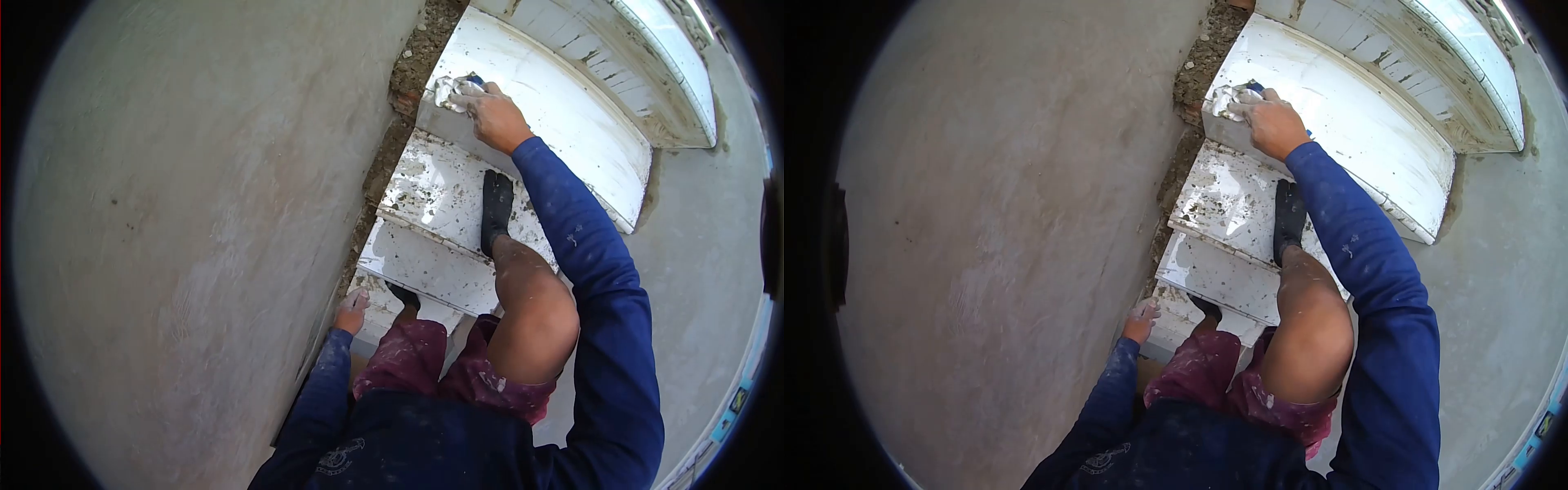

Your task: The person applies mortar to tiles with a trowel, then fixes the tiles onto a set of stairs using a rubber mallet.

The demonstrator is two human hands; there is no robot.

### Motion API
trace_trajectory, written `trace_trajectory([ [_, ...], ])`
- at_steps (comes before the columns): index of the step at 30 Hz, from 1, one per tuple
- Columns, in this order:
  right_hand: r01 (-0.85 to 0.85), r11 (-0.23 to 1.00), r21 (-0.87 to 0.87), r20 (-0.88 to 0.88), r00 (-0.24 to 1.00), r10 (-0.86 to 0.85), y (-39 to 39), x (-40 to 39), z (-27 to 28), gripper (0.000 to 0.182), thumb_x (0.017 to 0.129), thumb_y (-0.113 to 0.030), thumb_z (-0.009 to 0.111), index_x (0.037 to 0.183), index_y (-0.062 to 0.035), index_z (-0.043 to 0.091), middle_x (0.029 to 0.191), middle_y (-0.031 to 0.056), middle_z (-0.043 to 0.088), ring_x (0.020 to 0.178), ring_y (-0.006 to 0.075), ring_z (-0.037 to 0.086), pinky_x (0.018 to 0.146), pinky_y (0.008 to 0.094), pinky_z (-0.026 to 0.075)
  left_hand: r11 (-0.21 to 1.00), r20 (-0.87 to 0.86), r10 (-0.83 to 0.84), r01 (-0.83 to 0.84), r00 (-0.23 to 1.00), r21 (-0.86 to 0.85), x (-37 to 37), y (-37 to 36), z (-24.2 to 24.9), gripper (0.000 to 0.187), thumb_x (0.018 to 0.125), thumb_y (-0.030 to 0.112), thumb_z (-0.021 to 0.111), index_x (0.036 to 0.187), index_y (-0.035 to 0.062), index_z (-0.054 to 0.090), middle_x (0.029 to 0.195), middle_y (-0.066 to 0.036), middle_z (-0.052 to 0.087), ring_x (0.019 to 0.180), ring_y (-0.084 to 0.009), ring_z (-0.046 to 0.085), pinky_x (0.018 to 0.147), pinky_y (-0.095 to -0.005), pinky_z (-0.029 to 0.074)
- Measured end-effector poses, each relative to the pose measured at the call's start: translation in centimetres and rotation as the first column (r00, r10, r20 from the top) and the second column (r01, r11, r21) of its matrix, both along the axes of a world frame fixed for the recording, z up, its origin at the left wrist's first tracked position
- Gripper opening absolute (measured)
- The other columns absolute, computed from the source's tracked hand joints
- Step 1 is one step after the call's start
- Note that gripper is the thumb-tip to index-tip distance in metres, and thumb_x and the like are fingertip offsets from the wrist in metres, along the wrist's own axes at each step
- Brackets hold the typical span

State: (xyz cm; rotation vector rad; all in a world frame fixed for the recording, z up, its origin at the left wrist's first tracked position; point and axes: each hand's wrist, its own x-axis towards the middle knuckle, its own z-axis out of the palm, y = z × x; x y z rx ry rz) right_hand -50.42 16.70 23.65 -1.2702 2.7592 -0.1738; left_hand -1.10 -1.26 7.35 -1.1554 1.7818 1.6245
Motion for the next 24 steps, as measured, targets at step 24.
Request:
trace_trajectory([
  [24, 0.730, 0.519, -0.445, 0.237, 0.655, -0.717, 27.7, 10.0, 8.2, 0.039, 0.087, -0.009, 0.062, 0.125, 0.0017, 0.064, 0.110, 0.0270, 0.070, 0.107, 0.0403, 0.066, 0.098, 0.0427, 0.050, 0.988, -0.238, -0.154, 0.151, 0.959, -0.031, -11.2, 2.7, 7.6, 0.035, 0.097, 0.022, 0.065, 0.121, -0.0031, 0.065, 0.098, -0.009, 0.073, 0.090, -0.0152, 0.067, 0.083, -0.0313, 0.054],
])
